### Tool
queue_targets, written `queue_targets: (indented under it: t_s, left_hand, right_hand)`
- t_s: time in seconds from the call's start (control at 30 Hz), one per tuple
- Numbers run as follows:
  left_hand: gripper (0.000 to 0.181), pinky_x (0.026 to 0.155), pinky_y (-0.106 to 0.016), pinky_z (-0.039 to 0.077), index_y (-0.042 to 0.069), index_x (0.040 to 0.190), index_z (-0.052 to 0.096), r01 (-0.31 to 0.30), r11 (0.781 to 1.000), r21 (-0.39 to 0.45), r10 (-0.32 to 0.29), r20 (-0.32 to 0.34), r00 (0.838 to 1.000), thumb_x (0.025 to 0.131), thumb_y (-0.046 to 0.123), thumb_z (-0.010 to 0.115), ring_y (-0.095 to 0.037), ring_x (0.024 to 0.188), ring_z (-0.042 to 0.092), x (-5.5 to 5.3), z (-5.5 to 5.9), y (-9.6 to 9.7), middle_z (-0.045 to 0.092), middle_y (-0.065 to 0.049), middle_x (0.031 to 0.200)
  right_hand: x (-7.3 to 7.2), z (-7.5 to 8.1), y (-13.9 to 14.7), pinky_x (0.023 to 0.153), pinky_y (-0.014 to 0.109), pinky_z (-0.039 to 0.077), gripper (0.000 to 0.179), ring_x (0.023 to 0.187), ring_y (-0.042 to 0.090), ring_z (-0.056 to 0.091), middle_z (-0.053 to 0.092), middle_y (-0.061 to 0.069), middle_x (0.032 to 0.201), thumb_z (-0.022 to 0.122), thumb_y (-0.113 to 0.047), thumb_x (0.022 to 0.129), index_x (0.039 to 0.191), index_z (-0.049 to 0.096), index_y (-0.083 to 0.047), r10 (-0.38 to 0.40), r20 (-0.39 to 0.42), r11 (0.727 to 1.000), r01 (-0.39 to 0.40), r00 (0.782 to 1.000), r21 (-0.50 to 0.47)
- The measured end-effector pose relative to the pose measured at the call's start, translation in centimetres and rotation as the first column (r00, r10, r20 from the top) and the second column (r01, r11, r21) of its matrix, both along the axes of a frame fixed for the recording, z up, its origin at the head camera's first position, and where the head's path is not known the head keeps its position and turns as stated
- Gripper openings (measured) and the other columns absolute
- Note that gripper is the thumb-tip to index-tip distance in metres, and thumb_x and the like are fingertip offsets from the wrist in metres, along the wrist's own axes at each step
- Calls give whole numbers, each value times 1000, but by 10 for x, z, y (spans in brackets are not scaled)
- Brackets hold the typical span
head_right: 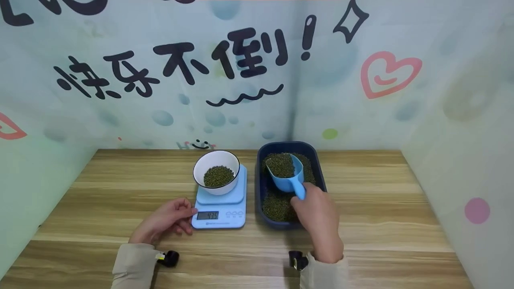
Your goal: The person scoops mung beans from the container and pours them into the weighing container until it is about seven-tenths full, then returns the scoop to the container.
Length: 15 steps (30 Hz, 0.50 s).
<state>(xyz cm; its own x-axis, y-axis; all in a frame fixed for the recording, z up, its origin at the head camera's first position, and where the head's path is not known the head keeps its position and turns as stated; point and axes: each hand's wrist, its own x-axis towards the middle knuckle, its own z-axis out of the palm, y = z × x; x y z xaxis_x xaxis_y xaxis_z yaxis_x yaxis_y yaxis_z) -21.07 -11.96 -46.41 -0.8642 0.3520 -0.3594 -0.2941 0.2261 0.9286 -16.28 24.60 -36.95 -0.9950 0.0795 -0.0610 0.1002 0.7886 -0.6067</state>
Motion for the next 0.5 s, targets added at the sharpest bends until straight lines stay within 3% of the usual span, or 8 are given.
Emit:
queue_targets:
  t_s: [0.5]
  left_hand:
    - [28,44,-24,46,4,91,47,-2,1000,0,2,15,1000,85,28,60,-24,61,64,0,1,-1,61,-13,76]
  right_hand:
    - [12,18,6,48,30,37,47,56,19,46,51,10,73,50,-14,80,125,47,0,-57,-47,998,56,997,-11]
